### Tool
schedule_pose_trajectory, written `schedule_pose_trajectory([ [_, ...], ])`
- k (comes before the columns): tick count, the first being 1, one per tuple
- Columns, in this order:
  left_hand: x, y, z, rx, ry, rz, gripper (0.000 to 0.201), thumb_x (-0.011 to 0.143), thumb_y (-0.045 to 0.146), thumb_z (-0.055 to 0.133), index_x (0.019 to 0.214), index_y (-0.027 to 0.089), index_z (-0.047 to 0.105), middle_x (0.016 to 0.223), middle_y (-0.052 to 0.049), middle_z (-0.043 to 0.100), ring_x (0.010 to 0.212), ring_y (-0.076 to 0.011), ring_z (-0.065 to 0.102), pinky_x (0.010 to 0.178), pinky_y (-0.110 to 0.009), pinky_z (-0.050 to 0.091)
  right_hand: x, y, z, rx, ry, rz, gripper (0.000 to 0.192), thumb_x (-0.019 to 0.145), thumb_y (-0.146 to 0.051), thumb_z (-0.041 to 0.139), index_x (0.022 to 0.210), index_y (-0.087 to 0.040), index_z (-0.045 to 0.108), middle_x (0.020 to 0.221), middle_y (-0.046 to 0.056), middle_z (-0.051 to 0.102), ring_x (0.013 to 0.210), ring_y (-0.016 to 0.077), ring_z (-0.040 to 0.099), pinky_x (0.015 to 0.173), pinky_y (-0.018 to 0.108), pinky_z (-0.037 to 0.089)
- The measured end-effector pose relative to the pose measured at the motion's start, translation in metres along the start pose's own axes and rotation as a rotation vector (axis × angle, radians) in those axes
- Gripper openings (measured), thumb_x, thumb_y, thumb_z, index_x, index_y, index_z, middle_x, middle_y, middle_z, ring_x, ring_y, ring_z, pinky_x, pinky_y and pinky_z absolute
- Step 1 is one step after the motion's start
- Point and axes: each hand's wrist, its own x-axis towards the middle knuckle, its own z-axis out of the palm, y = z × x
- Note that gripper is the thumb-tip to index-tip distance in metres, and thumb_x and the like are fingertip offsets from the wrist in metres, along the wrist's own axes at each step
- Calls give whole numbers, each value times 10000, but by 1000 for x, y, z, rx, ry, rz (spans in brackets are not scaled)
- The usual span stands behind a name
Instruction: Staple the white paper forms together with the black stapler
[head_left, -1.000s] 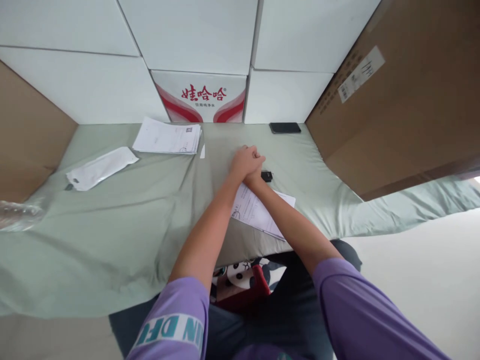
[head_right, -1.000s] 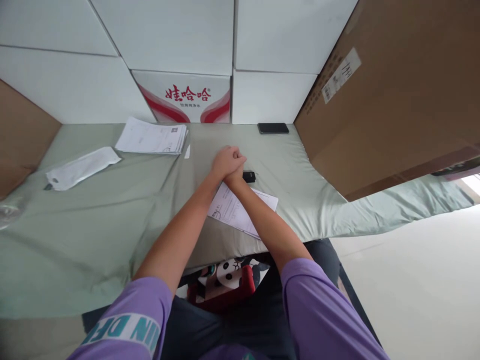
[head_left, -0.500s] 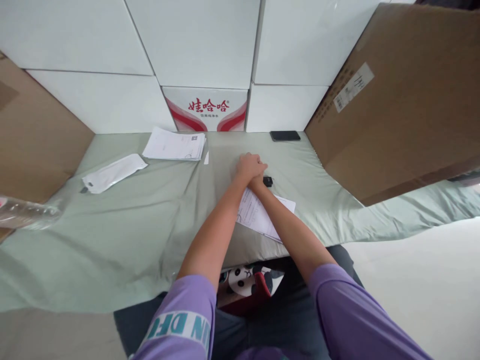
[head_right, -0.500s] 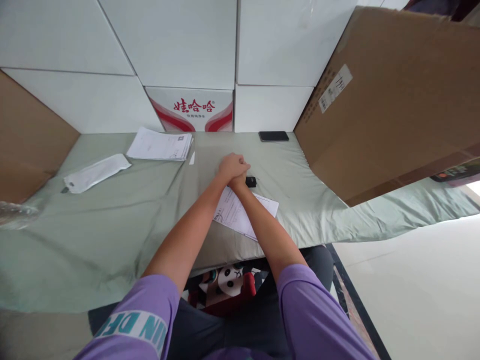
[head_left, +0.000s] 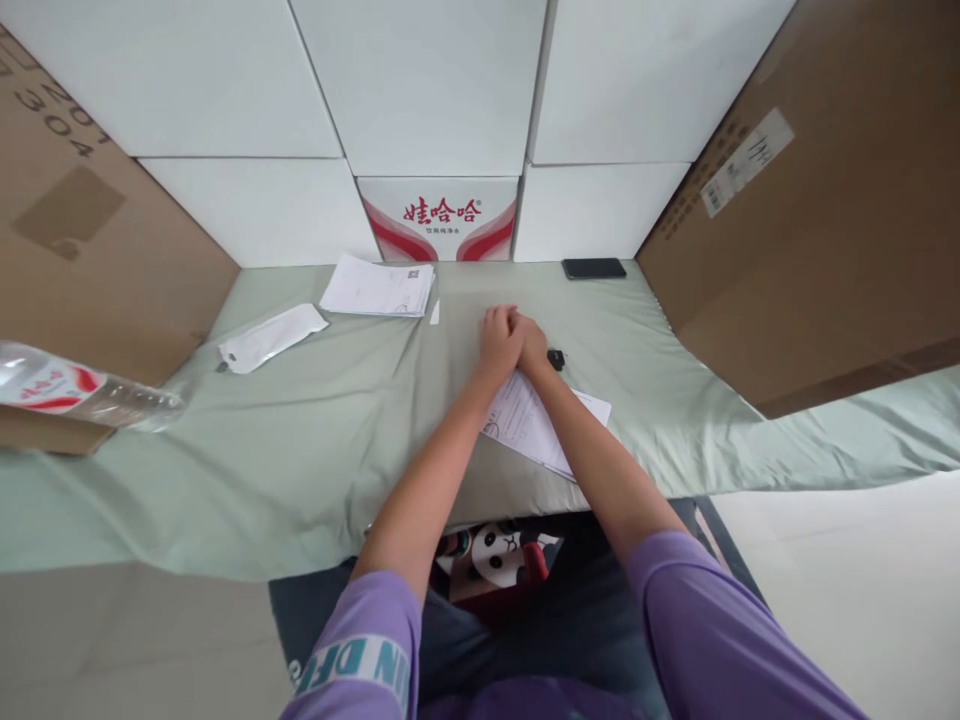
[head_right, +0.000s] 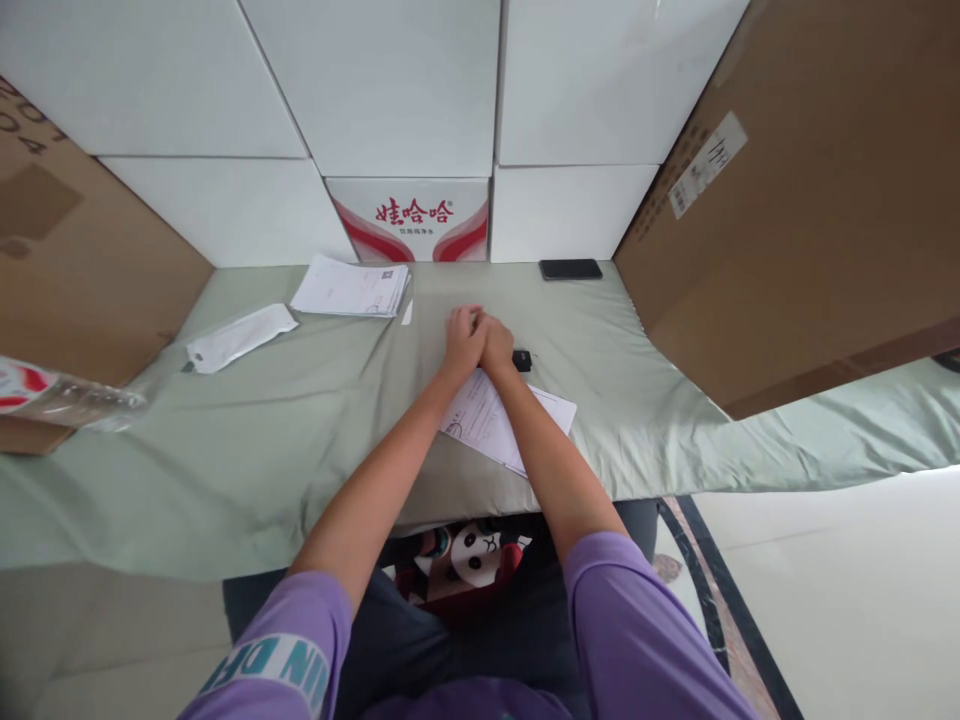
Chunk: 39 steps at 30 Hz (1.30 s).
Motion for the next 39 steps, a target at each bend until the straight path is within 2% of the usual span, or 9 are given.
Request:
schedule_pose_trajectory([
  [3, -17, -28, -10, -43, -3, -58, 276, 1011, 286, 422, 1180, 189, 618, 1234, -130, 660, 1172, -214, 596, 1052, -373, 443, 6, 6, 7, -22, 35, 86, 319, 973, -179, 415, 1193, -184, 646, 1102, 143, 736, 999, 266, 676, 875, 393, 503],
  [7, -30, -49, -18, -1, -288, 85, 196, 956, 248, 490, 997, 212, 678, 1046, -73, 719, 1005, -218, 652, 968, -382, 481, 10, 10, 11, 11, 100, 137, 405, 929, -135, 351, 1239, -179, 607, 1080, 149, 731, 977, 269, 670, 842, 373, 476],
  [12, -27, -52, -23, 94, -345, 250, 224, 873, 324, 662, 1058, 203, 701, 1140, -90, 706, 1128, -261, 597, 1031, -412, 454, 14, 17, 13, 121, 130, 132, 394, 925, -161, 333, 1203, -187, 610, 1058, 120, 723, 966, 236, 646, 842, 340, 462],
  [19, -22, -50, -34, 109, -407, 247, 316, 916, 416, 642, 1185, 265, 709, 1260, -62, 676, 1226, -257, 555, 1095, -409, 422, 7, 29, 3, 354, 247, -100, 302, 930, -265, 373, 1020, -186, 651, 809, 37, 666, 745, 176, 594, 763, 298, 466],
  [22, -22, -49, -34, 73, -399, 242, 303, 904, 391, 661, 1181, 281, 718, 1242, -45, 678, 1210, -241, 567, 1091, -391, 428, -7, 49, -16, 344, 266, -196, 249, 910, -305, 455, 957, -201, 677, 806, 35, 669, 790, 189, 613, 798, 321, 472],
  [28, -21, -49, -33, -36, -390, 234, 284, 873, 346, 689, 1142, 270, 741, 1132, -38, 695, 1145, -218, 603, 1030, -356, 465, -29, 85, -33, 301, 3, -331, 213, 856, -396, 623, 851, -211, 727, 865, 67, 701, 845, 225, 631, 831, 375, 482],
  [33, -19, -52, -37, -126, -370, 122, 372, 895, 342, 640, 1251, 251, 694, 1182, -67, 692, 1075, -206, 630, 938, -345, 509, -33, 76, -29, 253, -19, -352, 257, 887, -395, 626, 1029, -235, 768, 986, 79, 710, 977, 248, 632, 922, 412, 478],
  [36, -14, -55, -41, -174, -286, -26, 369, 937, 292, 537, 1279, 232, 664, 1194, -76, 703, 1064, -192, 643, 912, -324, 519, -35, 68, -25, 216, 15, -395, 293, 918, -393, 600, 1113, -257, 772, 1055, 84, 693, 1060, 257, 610, 981, 439, 454],
  [39, -10, -59, -44, -233, -194, -88, 342, 931, 254, 503, 1222, 204, 674, 1154, -83, 715, 1071, -191, 654, 933, -317, 519, -37, 65, -21, 205, 41, -437, 272, 937, -384, 586, 1072, -262, 788, 1050, 84, 681, 1061, 256, 602, 981, 440, 449],
])
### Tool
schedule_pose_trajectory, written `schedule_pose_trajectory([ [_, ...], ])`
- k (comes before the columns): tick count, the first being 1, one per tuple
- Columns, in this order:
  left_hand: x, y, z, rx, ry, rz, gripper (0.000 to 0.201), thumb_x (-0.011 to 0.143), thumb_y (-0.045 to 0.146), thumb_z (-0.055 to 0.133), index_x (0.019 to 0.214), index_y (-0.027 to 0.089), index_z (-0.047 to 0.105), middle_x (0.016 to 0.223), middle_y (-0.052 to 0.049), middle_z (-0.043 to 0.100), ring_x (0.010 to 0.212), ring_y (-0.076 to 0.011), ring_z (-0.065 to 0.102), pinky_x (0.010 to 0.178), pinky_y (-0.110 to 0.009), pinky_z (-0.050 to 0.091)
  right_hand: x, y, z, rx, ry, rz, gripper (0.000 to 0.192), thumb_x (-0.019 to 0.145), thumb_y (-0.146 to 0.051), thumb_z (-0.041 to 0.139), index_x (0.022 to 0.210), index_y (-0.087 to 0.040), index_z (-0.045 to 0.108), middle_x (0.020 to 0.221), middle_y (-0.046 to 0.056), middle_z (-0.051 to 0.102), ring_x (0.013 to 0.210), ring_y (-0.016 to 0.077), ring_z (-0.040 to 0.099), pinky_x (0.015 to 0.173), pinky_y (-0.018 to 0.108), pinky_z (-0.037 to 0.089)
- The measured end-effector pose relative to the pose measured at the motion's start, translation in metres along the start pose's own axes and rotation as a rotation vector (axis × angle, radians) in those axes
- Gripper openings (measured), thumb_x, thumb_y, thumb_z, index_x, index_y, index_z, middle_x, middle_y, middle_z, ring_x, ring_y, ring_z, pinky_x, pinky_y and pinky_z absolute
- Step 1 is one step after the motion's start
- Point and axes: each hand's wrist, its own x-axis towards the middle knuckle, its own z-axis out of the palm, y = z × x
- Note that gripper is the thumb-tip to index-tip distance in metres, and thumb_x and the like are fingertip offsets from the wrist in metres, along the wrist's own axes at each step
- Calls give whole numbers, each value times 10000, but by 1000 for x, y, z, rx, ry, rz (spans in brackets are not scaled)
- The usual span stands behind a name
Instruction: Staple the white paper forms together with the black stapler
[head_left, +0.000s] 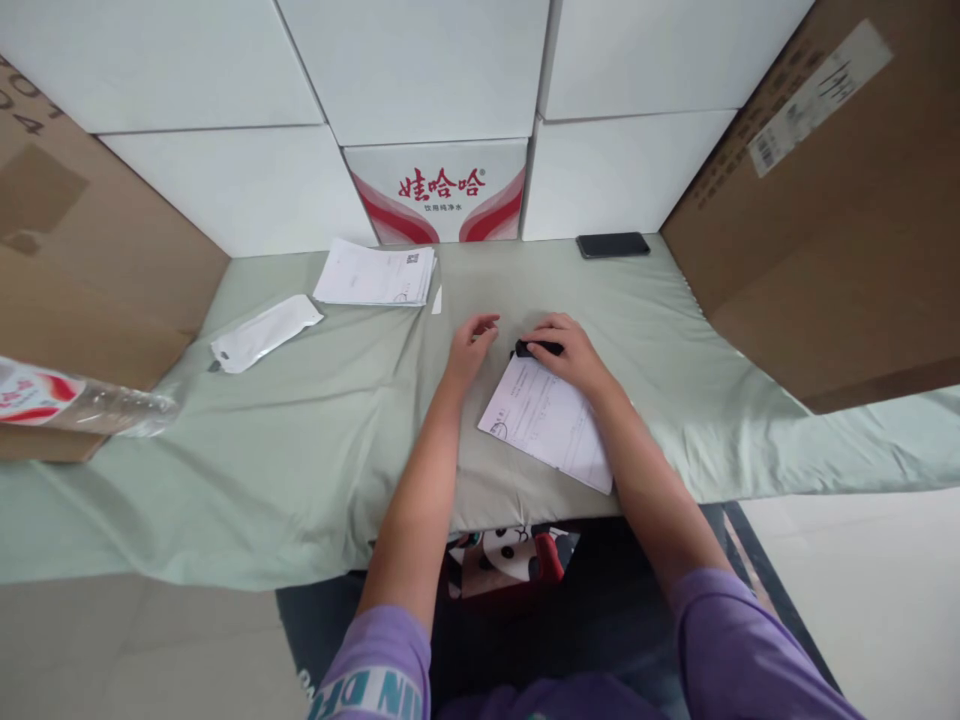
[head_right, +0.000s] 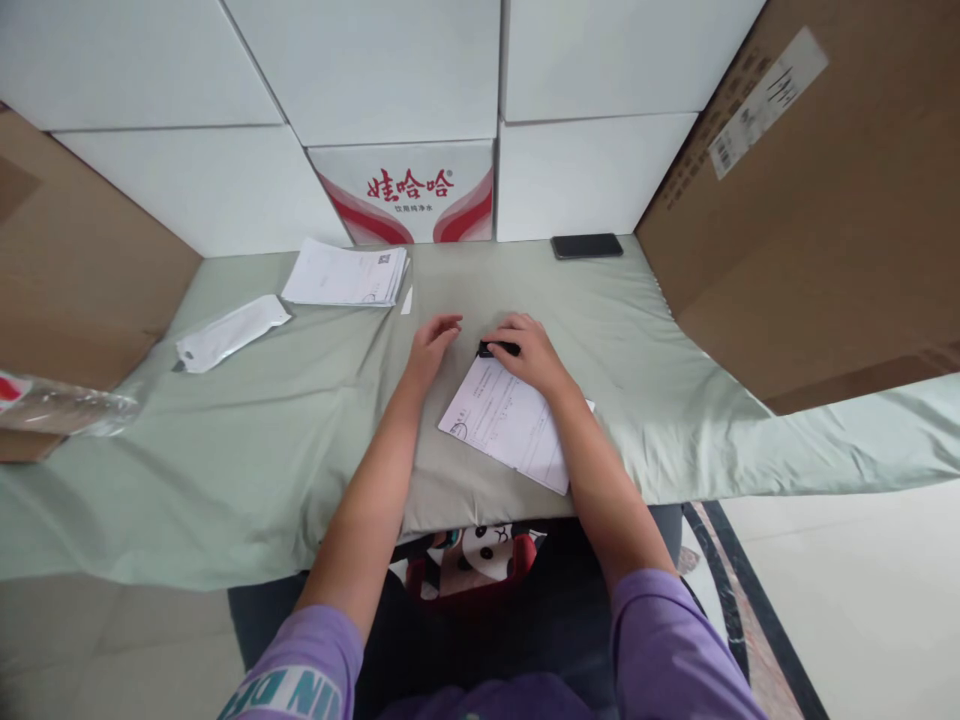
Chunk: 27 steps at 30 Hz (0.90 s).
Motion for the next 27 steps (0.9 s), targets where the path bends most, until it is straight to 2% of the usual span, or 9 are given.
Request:
schedule_pose_trajectory([
  [3, 3, -4, 0, -66, 37, 3, 314, 895, 220, 519, 1159, 186, 685, 1088, -80, 723, 1025, -187, 664, 936, -319, 523, 1, 0, 4, 16, 12, -3, 225, 928, -355, 604, 1007, -254, 789, 1038, 84, 681, 1050, 256, 604, 961, 431, 456],
  [7, 4, -6, 4, -94, 35, 15, 287, 833, 163, 546, 1073, 169, 704, 988, -68, 723, 947, -185, 665, 907, -321, 525, 5, -1, 7, -25, -62, 84, 138, 906, -329, 642, 906, -261, 762, 1085, 68, 695, 1081, 273, 595, 979, 449, 430],
  [11, -2, -7, 7, -1, 0, 56, 303, 817, 116, 533, 1057, 160, 713, 931, -58, 720, 855, -172, 648, 855, -316, 521, 10, -7, 7, -83, -159, 196, 102, 905, -316, 653, 873, -271, 738, 1112, 50, 715, 1105, 292, 583, 986, 477, 394],
  [14, -10, -6, 8, 120, -47, 93, 321, 828, 106, 516, 1069, 180, 716, 923, -48, 724, 836, -173, 642, 835, -319, 511, 11, -9, 6, -82, -184, 236, 94, 911, -318, 650, 890, -280, 734, 1107, 41, 732, 1110, 298, 584, 984, 483, 380],
  [17, -17, -2, 7, 259, -101, 112, 286, 843, 138, 528, 1047, 198, 718, 928, -51, 733, 840, -187, 643, 805, -325, 500, 9, -8, 6, -60, -172, 227, 116, 929, -327, 629, 929, -289, 739, 1060, 37, 750, 1099, 292, 594, 989, 478, 375],
  [21, -22, 6, 6, 432, -152, 123, 198, 857, 203, 562, 969, 210, 725, 896, -61, 740, 831, -212, 646, 769, -339, 480, 4, -3, 8, -9, -92, 182, 154, 940, -353, 612, 978, -284, 744, 1075, 44, 759, 1096, 282, 606, 986, 462, 404],
  [27, -23, 15, 8, 607, -210, 63, 183, 891, 306, 569, 857, 214, 723, 863, -88, 736, 825, -245, 645, 724, -353, 456, 1, -1, 9, 6, -31, 131, 265, 938, -385, 590, 1142, -272, 717, 1126, 56, 762, 1063, 274, 673, 952, 447, 463],
])
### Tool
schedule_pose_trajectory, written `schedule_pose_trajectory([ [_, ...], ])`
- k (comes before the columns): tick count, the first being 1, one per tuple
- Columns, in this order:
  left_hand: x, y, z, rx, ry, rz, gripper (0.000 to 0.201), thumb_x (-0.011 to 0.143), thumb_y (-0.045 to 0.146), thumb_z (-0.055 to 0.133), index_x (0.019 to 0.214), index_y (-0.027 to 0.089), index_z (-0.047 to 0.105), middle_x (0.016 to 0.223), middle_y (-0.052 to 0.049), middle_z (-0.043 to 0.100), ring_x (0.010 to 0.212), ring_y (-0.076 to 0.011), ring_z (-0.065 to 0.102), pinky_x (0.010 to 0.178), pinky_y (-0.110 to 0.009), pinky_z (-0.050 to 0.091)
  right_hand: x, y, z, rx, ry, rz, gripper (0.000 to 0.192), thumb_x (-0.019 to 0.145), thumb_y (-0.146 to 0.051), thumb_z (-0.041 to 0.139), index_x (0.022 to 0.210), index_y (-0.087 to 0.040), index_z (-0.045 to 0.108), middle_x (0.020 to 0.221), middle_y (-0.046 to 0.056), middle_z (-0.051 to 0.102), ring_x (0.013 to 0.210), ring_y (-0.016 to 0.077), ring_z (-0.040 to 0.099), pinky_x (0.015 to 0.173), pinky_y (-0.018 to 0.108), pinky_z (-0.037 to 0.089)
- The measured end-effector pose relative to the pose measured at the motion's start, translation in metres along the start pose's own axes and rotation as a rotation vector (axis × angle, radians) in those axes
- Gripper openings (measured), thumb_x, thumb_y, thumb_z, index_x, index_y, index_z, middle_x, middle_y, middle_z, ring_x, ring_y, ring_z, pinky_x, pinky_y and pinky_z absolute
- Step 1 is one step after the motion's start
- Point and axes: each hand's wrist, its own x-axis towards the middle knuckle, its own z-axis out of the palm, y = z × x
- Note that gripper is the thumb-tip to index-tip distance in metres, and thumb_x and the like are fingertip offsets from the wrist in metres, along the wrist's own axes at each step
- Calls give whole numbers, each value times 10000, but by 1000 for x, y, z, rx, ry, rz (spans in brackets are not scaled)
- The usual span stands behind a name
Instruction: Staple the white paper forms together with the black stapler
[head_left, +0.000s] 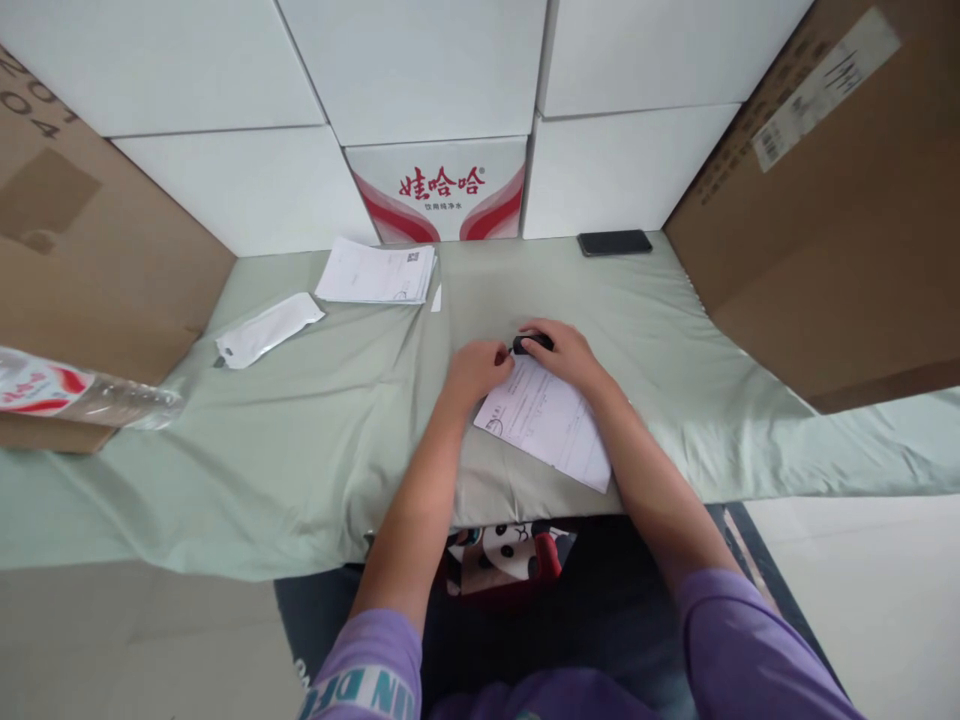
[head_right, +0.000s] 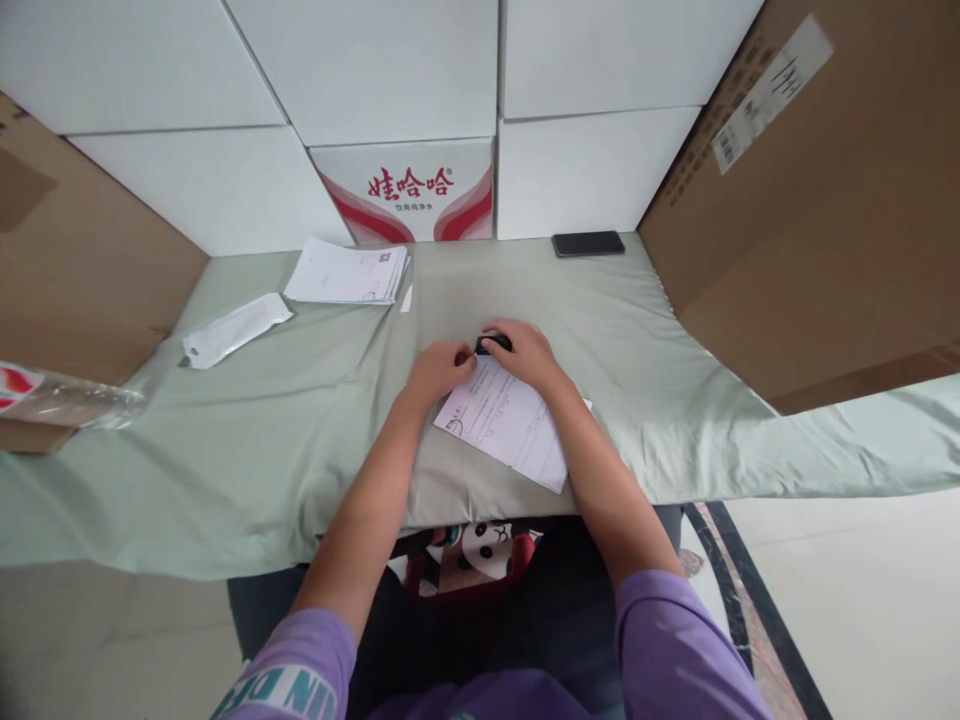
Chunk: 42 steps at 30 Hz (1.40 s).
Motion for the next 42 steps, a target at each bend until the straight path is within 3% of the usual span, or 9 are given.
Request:
schedule_pose_trajectory([
  [5, 2, -3, -2, -69, -68, -9, 210, 908, 353, 546, 840, 210, 685, 837, -75, 712, 780, -228, 613, 694, -346, 423, 0, -1, -2, -41, -14, -57, 288, 915, -461, 631, 1094, -256, 724, 1130, 67, 758, 1084, 284, 682, 954, 441, 471],
  [11, -1, -7, -12, -354, -119, 4, 156, 897, 316, 529, 823, 203, 608, 800, -31, 659, 748, -187, 581, 689, -321, 433, 0, 6, -10, 30, 62, -21, 293, 908, -464, 625, 1070, -243, 728, 1098, 83, 746, 1030, 274, 679, 917, 435, 508],
  [13, -2, -7, -12, -498, -140, -31, 125, 895, 309, 543, 924, 205, 606, 807, -20, 671, 735, -175, 593, 672, -305, 445, 0, 7, -11, 33, 85, -3, 290, 910, -461, 619, 1068, -245, 729, 1078, 84, 743, 1015, 274, 676, 912, 442, 511],
  [16, -2, -7, -9, -671, -195, -62, 285, 894, 316, 581, 1157, 207, 585, 819, -18, 703, 711, -169, 623, 656, -290, 469, 0, 7, -10, 26, 107, -2, 287, 912, -459, 617, 1063, -242, 730, 1065, 87, 741, 1005, 274, 673, 905, 442, 512],
  [18, -1, -7, -6, -704, -195, -54, 346, 886, 313, 608, 1210, 194, 596, 851, -37, 721, 747, -175, 650, 682, -292, 486, 0, 7, -9, 23, 118, 2, 286, 913, -454, 618, 1066, -240, 728, 1071, 89, 739, 1008, 272, 673, 908, 439, 512],
  [22, 3, -9, -3, -707, -154, -12, 235, 898, 344, 593, 1039, 174, 676, 869, -52, 731, 792, -182, 662, 699, -290, 494, 0, 8, -8, 45, 120, 12, 285, 909, -456, 624, 1069, -243, 726, 1084, 87, 738, 1025, 268, 671, 932, 440, 511],
  [29, 4, -14, -8, -605, -69, 36, 220, 923, 361, 552, 839, 181, 647, 799, -27, 692, 747, -168, 626, 664, -282, 465, 0, 7, -11, 117, 205, 2, 292, 914, -486, 616, 1032, -240, 720, 1056, 88, 736, 1005, 257, 668, 941, 444, 507],
  [38, 3, -21, -11, -175, 145, -101, 203, 971, 261, 495, 1020, 216, 686, 969, -90, 711, 922, -241, 627, 840, -376, 476, 3, 11, -11, 267, 431, 92, 536, 915, -709, 523, 1025, -220, 713, 992, 79, 748, 945, 236, 687, 892, 403, 538],
  [42, 4, -11, -8, -203, 299, 114, 280, 926, 352, 650, 1174, 228, 693, 1151, -97, 673, 1131, -255, 572, 1027, -403, 437, 1, 2, -9, 296, 395, 34, 581, 903, -754, 508, 1049, -234, 723, 1061, 96, 750, 1010, 253, 693, 933, 418, 537],
])
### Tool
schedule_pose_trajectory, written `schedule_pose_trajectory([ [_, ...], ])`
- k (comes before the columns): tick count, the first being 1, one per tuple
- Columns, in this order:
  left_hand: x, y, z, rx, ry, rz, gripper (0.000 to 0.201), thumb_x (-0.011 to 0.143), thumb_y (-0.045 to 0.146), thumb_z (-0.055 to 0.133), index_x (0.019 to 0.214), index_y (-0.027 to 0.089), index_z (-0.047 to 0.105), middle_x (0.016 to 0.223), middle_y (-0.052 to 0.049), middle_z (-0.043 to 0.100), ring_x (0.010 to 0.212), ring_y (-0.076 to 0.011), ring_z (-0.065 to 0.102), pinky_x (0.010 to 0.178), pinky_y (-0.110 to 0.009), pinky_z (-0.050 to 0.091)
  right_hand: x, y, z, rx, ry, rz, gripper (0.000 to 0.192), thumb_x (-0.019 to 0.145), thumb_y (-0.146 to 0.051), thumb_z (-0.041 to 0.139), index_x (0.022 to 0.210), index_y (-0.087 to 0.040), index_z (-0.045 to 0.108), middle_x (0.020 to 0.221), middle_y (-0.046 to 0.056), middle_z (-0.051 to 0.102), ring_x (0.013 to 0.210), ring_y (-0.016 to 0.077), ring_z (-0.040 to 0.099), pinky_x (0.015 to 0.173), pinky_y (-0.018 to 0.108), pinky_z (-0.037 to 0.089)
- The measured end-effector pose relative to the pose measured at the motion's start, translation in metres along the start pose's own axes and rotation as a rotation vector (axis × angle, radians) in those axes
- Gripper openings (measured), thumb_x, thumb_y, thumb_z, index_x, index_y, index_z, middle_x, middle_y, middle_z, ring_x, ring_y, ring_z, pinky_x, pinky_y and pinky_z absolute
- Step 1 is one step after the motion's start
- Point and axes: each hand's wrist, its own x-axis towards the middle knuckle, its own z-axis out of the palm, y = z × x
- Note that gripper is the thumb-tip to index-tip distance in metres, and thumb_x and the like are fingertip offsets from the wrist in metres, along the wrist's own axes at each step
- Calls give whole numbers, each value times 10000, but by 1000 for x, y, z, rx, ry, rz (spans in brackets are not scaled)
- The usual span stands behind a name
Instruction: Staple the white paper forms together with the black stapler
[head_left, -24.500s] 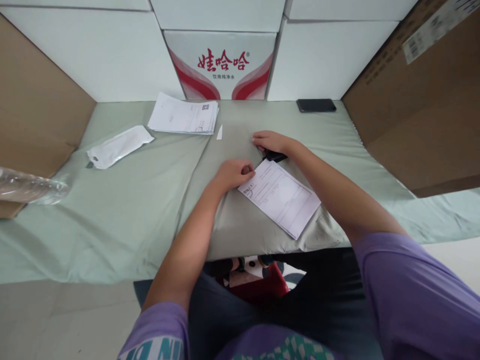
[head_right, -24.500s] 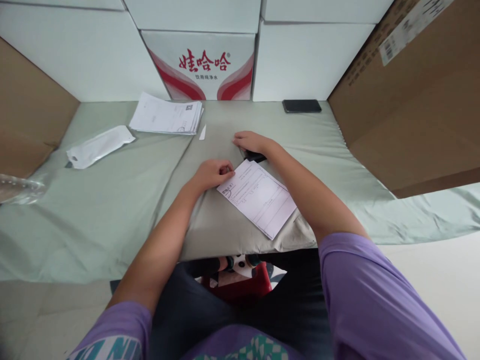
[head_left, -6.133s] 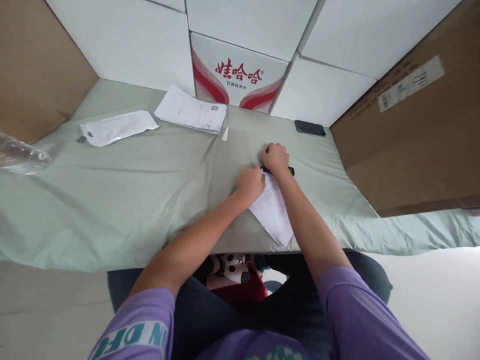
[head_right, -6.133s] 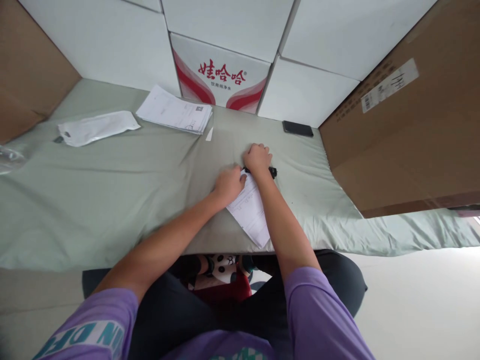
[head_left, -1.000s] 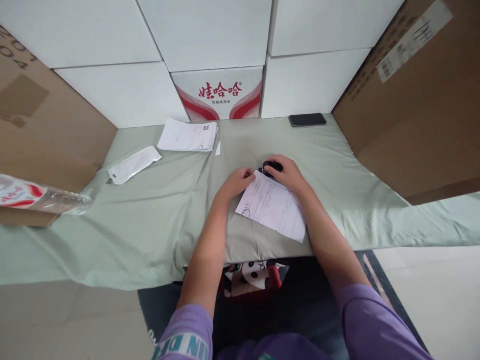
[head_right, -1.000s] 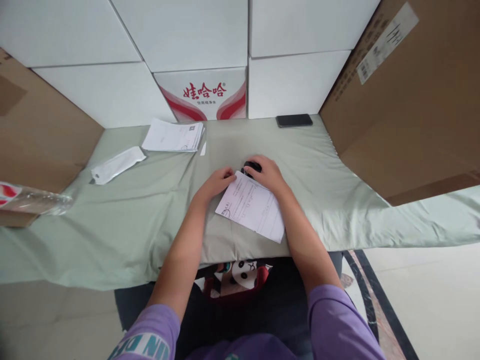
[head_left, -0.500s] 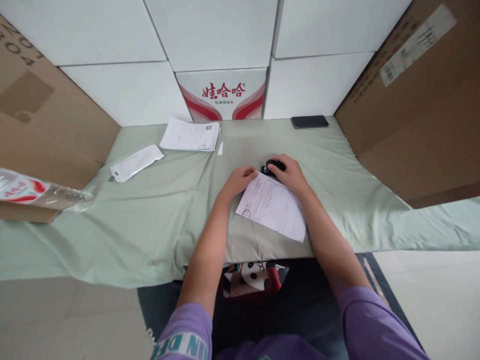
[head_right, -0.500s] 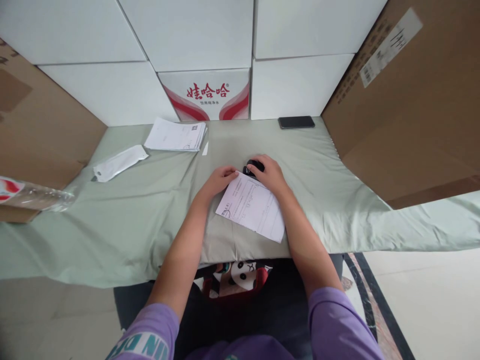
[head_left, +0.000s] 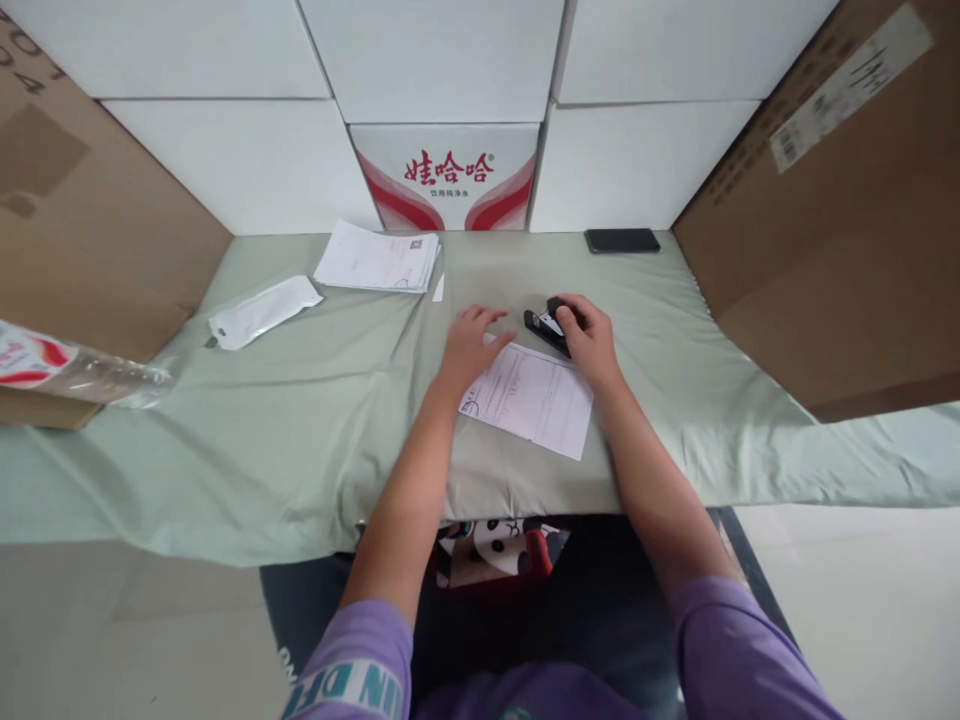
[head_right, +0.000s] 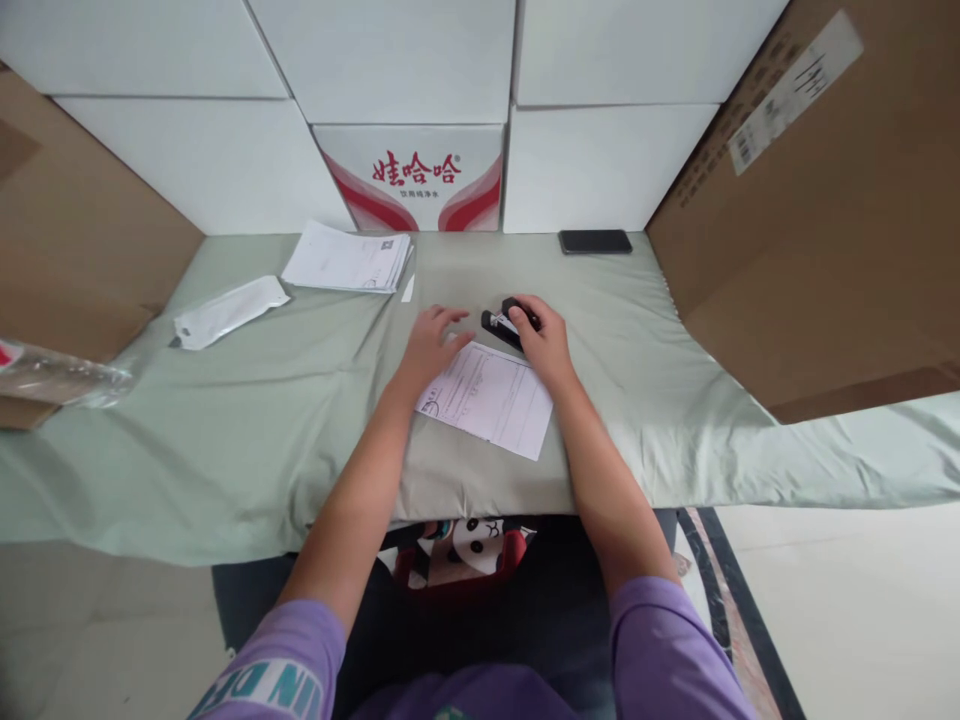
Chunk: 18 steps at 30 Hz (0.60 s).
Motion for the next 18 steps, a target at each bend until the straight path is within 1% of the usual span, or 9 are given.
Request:
schedule_pose_trajectory([
  [3, -1, 12, -1, -143, 54, 157, 303, 936, 391, 655, 1191, 233, 699, 1165, -83, 661, 1156, -233, 563, 1073, -397, 424, -3, -10, 0, 22, -41, -51, 565, 927, -736, 486, 1059, -242, 728, 1076, 98, 748, 1023, 255, 690, 951, 427, 530],
  [6, -4, 22, -3, -251, 47, 213, 303, 925, 394, 674, 1171, 219, 703, 1150, -85, 671, 1143, -228, 584, 1050, -393, 446, -5, -18, -2, -3, -87, -97, 537, 943, -713, 480, 1074, -255, 729, 1071, 92, 740, 1023, 256, 683, 953, 432, 525],
  [9, -6, 26, 0, -277, 26, 215, 262, 911, 406, 690, 1095, 220, 712, 1109, -81, 692, 1115, -231, 600, 1018, -393, 467, -7, -22, -2, -26, -163, -131, 496, 953, -683, 491, 1091, -268, 725, 1043, 81, 733, 990, 247, 679, 930, 422, 527],
  [13, -7, 25, 8, -295, 65, 197, 193, 924, 395, 669, 968, 210, 705, 999, -72, 700, 1006, -211, 617, 943, -368, 495, -9, -24, 2, -37, -243, -182, 449, 964, -641, 503, 1097, -271, 721, 1024, 77, 727, 961, 242, 672, 910, 414, 525],
  [18, -7, 24, 11, -327, 50, 146, 185, 939, 392, 644, 965, 219, 703, 961, -51, 693, 914, -179, 625, 820, -320, 500, -11, -25, 5, -81, -213, -153, 485, 962, -678, 467, 1084, -274, 704, 1020, 83, 713, 965, 247, 657, 907, 419, 519],
])
